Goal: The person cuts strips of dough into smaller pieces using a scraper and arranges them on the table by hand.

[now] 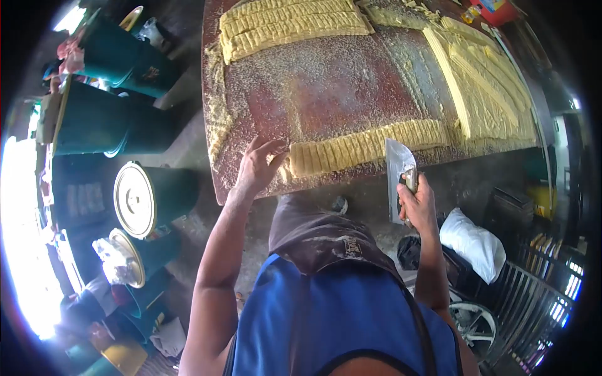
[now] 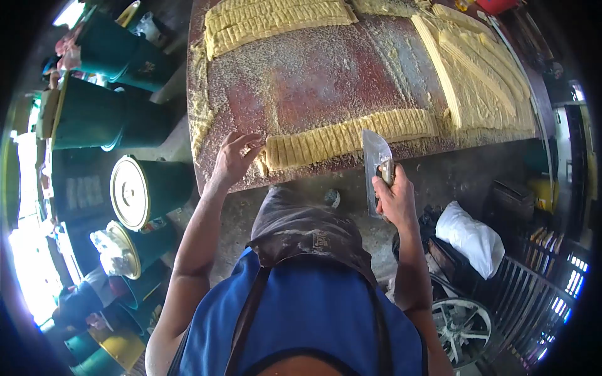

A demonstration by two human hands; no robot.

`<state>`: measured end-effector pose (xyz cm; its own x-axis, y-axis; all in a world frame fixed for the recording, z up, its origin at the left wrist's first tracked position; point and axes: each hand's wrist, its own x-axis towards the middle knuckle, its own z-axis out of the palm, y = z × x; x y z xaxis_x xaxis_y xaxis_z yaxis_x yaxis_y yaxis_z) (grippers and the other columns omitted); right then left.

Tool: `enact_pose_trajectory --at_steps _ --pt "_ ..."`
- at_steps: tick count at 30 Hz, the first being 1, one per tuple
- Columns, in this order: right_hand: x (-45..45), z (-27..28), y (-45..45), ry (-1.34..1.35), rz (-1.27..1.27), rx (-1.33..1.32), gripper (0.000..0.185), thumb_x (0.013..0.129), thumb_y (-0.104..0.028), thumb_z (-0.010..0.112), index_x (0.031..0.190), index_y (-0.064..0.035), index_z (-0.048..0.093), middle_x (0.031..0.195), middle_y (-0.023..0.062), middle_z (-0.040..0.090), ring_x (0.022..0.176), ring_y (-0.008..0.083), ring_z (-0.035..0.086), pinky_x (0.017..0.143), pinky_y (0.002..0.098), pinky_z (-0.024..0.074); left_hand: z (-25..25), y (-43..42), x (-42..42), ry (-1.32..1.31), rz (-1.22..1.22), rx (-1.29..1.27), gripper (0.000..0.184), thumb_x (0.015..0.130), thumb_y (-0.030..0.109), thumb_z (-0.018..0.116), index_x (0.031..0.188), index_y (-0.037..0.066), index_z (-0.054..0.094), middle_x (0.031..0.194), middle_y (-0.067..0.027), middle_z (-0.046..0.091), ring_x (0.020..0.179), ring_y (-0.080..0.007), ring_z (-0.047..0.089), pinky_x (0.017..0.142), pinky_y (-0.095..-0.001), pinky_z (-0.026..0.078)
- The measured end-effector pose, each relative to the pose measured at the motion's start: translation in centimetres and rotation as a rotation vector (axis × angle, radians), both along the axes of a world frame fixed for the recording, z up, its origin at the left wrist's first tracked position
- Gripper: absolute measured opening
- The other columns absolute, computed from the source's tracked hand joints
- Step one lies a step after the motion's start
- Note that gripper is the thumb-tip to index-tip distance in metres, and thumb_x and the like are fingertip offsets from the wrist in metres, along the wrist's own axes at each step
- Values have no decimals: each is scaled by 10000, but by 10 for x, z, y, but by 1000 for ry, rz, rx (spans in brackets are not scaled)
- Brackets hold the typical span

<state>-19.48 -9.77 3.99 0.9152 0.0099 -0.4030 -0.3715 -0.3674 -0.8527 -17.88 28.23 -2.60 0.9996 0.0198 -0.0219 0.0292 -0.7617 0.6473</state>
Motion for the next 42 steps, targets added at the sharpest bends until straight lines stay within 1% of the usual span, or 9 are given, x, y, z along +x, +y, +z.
enact_pose_trajectory --at_steps 8,12,25,28,32,34,40,41,42 --pt "10 13 8 -71 -27 -25 257 949 -123 647 1146 2 539 687 37 568 417 85 509 383 253 420 -8 -4 20 53 -109 4 255 842 246 795 1036 95 726 1065 -87 700 979 -271 679 886 -406 538" --pt "7 19 18 -130 -64 -70 248 949 -120 651 1135 9 551 680 28 565 425 82 512 394 251 419 -4 28 19 209 71 -320 272 859 245 788 996 37 678 927 -91 721 846 -167 686 759 -330 550" --pt "47 40 20 -164 -11 -241 256 929 -193 693 995 12 554 679 85 658 488 152 634 438 317 501 -5 27 37 172 -126 -146 255 883 252 717 1074 85 732 990 -139 738 891 -293 722 775 -395 562" --pt "67 42 -15 -251 -31 -246 284 937 -224 684 983 15 539 646 103 648 480 192 647 450 345 508 18 0 106 179 -49 -192 309 868 307 729 1060 65 725 975 -151 741 897 -297 722 784 -395 558" --pt "108 30 -73 -199 -100 -239 204 945 -160 673 970 -7 541 661 30 595 468 92 567 425 281 452 16 -69 213 64 -54 -173 367 834 370 753 1036 65 724 897 -147 736 857 -291 721 770 -391 555" --pt "131 14 -110 -251 -71 -263 308 952 -267 653 959 12 524 633 135 626 512 236 657 507 378 495 1 -121 269 125 -135 -216 359 832 369 731 1027 68 722 872 -154 729 843 -296 719 763 -396 555" --pt "200 12 -197 -304 18 -305 299 945 -228 621 1127 7 597 783 196 661 745 307 710 638 402 510 4 -274 428 22 -209 -154 294 882 324 635 992 61 704 925 -158 727 876 -309 704 724 -415 543" --pt "213 19 -209 -221 36 -364 362 941 -237 625 1222 -9 607 842 211 680 794 321 715 688 397 522 50 -299 436 146 -132 -231 307 894 346 655 1004 62 689 980 -166 725 928 -311 706 758 -412 544" --pt "224 16 -224 -311 59 -403 378 939 -239 633 1240 -12 609 872 216 688 817 325 717 707 399 533 59 -318 445 -118 -57 -153 385 888 364 701 1138 74 660 1044 -174 726 976 -306 709 822 -406 551"
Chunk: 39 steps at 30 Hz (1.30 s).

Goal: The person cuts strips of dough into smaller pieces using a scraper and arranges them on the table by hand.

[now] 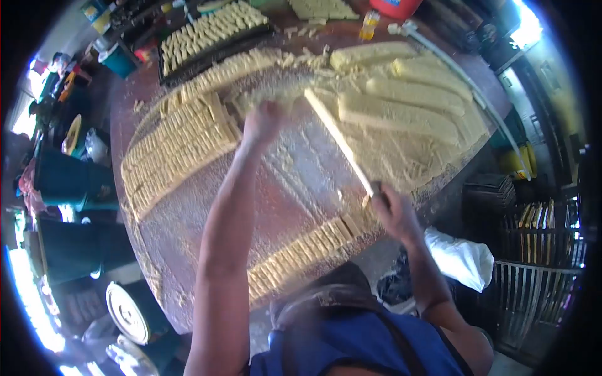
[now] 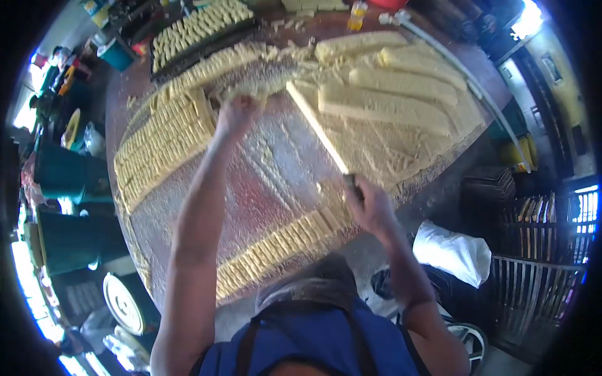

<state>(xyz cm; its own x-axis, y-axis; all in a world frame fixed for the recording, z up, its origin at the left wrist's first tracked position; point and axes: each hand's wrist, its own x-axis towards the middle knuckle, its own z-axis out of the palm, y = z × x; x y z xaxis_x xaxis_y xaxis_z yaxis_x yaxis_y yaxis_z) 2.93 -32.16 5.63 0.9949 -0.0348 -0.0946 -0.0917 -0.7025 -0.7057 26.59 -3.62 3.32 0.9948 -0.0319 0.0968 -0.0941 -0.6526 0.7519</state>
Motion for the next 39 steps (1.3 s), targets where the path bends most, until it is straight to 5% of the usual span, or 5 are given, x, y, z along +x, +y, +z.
enact_pose_trajectory --at_steps 2,12,20,28,39 --pt "15 -10 -31 -142 63 -148 408 926 -244 662 1274 -35 618 944 219 695 862 335 717 740 407 554 31 -12 -9 -69 -82 -98 704 904 415 729 1477 107 459 1451 -180 543 1023 -276 716 935 -422 544" --pt "45 -65 -98 -383 226 -676 547 865 -200 724 1380 -99 571 1264 164 592 1145 372 596 929 463 520 -13 151 -225 145 115 386 412 908 206 732 1306 149 645 1341 -89 645 1244 -293 609 1048 -419 492" --pt "-51 -77 10 -316 496 -172 695 836 -370 798 1398 -70 519 1404 218 475 1310 416 475 1072 509 443 -74 245 -456 102 430 344 680 728 120 872 1340 92 577 1442 -161 534 1351 -353 483 1074 -458 458" --pt "-89 -120 78 -406 440 -337 1098 689 -595 830 1530 -91 335 1565 289 251 1415 490 303 1127 594 322 -105 178 -484 -56 444 325 1190 551 255 972 1527 80 314 1557 -299 257 1435 -483 272 1163 -572 315" --pt "-37 -143 140 -538 360 -338 1096 687 -671 787 1488 -62 352 1520 294 299 1389 489 318 1107 646 291 -112 200 -417 -47 566 415 1193 573 264 967 1540 100 289 1523 -318 276 1391 -509 299 1143 -622 277"
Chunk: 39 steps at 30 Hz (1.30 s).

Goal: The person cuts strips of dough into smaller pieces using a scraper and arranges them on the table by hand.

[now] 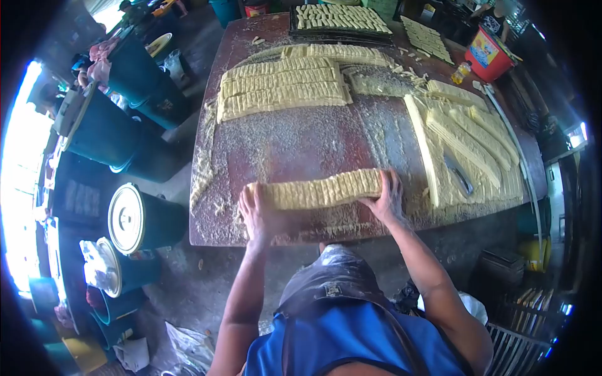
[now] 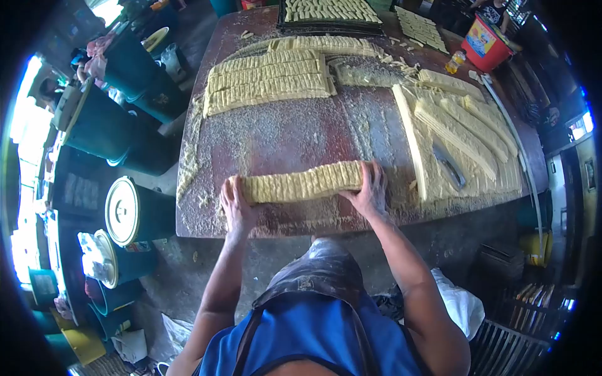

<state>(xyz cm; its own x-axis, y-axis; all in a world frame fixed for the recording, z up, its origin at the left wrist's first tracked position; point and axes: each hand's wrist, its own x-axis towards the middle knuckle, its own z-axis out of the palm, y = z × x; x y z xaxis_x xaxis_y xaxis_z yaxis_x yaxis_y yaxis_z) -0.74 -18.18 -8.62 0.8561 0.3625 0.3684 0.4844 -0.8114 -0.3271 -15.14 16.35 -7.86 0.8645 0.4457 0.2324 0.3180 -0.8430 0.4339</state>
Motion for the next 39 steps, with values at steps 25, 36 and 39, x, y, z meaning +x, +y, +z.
enact_pose_trajectory --at_steps 25,36,39 --pt "56 21 -5 101 -53 64 716 846 -313 787 1417 -34 457 1475 263 393 1366 428 406 1117 523 380 30 133 -25 367 280 -1 958 903 624 576 1582 50 221 1623 -302 167 1513 -476 93 1180 -660 56" --pt "-33 24 -21 52 19 -303 689 918 -467 667 1472 -109 467 1559 179 386 1420 405 384 1193 530 264 34 -46 122 363 -559 9 849 963 560 525 1583 66 221 1635 -284 142 1521 -470 66 1177 -681 -5" --pt "13 46 -74 350 -330 -213 620 938 -404 656 1456 -108 483 1522 156 437 1413 384 392 1187 529 262 40 -78 131 313 -627 -29 778 964 534 550 1563 102 306 1635 -240 203 1520 -433 151 1197 -654 60"
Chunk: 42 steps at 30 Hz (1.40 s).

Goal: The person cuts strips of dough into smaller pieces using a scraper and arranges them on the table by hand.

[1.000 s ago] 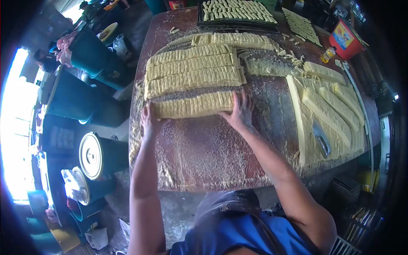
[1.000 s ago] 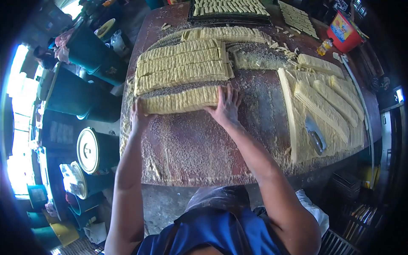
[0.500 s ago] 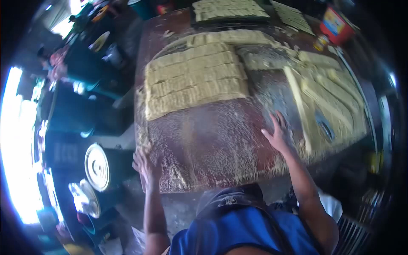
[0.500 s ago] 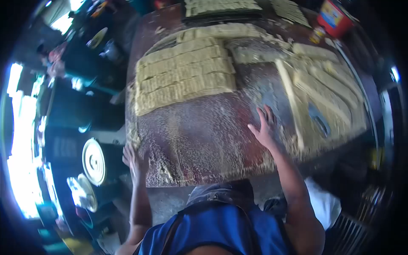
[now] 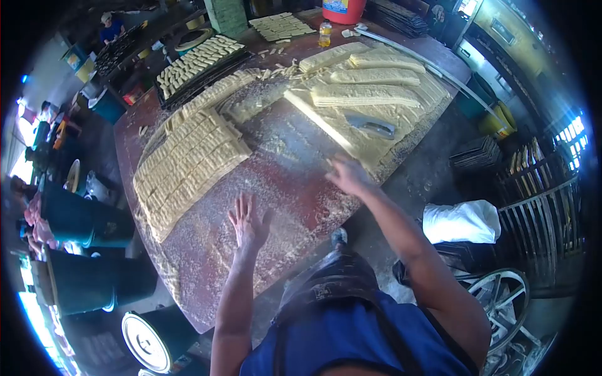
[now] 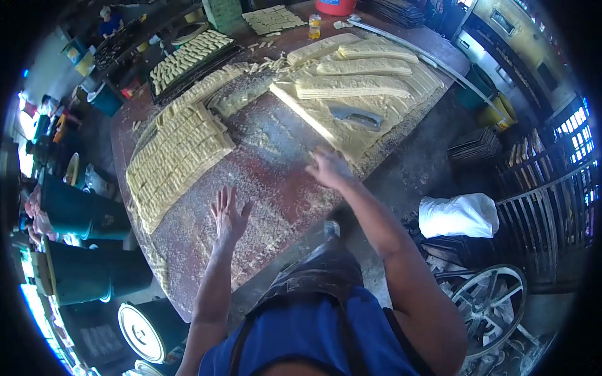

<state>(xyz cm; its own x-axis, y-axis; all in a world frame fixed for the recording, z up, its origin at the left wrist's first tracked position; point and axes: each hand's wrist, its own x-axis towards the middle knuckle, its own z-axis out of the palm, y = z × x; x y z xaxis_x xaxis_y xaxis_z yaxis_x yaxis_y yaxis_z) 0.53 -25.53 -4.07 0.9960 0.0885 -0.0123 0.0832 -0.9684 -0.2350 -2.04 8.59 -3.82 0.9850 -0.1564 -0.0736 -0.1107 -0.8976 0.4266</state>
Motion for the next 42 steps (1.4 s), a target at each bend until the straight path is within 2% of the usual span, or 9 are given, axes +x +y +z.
enact_pose_trajectory --at_steps 2,6,12,18,24,30,33,36,42 --pt "11 35 -53 -45 -102 230 538 932 -322 664 1407 -112 524 1455 135 503 1381 368 423 1147 528 313 -18 -20 0 -12 -89 -12 728 934 490 631 1518 121 400 1618 -223 262 1505 -437 198 1181 -667 119" --pt "42 30 -151 -358 -97 5 490 903 -238 683 1357 -109 551 1370 127 558 1314 355 481 1090 522 371 -26 -104 11 -8 -138 8 738 904 456 665 1506 111 414 1620 -247 237 1517 -438 155 1181 -677 98" --pt "66 44 -232 -85 124 57 489 858 -221 729 1330 -164 611 1293 99 596 1247 338 524 1078 475 393 -30 -204 48 -1 -131 19 740 900 434 681 1517 134 404 1624 -246 227 1522 -428 144 1188 -667 88" --pt "80 46 -280 89 177 124 484 850 -261 771 1306 -146 653 1276 101 620 1247 335 542 1076 487 418 -36 -219 73 -59 -130 -118 611 900 357 690 1433 119 508 1547 -253 354 1462 -440 278 1163 -690 150" --pt "116 79 -324 -38 -53 388 438 886 -268 753 1237 -22 662 1189 208 663 1076 335 668 915 403 546 24 -244 184 -229 -263 -324 547 948 323 679 1399 59 516 1476 -204 493 1351 -407 482 1102 -527 428" --pt "163 97 -392 -30 -73 235 486 866 -292 751 1265 -34 648 1235 218 656 1117 380 644 979 437 506 55 -303 319 -124 -340 -244 712 875 468 741 1408 44 533 1398 -213 571 1268 -366 572 1081 -435 454" --pt "204 81 -420 66 40 109 577 850 -365 759 1302 -33 622 1289 231 630 1199 382 603 1035 457 463 53 -326 359 175 -322 -143 775 827 554 759 1412 90 551 1370 -206 599 1265 -361 574 1084 -439 448" --pt "240 50 -440 232 132 259 697 851 -424 759 1371 -3 562 1381 225 584 1313 355 536 1094 443 416 66 -339 370 339 -396 -34 918 707 673 795 1395 104 579 1402 -187 580 1291 -354 550 1092 -439 435" --pt "276 91 -429 549 265 89 794 726 -489 854 1275 31 613 1238 237 667 1153 352 653 970 411 508 84 -358 377 383 -374 360 961 617 721 811 1321 92 633 1297 -154 652 1236 -345 587 1053 -452 449"
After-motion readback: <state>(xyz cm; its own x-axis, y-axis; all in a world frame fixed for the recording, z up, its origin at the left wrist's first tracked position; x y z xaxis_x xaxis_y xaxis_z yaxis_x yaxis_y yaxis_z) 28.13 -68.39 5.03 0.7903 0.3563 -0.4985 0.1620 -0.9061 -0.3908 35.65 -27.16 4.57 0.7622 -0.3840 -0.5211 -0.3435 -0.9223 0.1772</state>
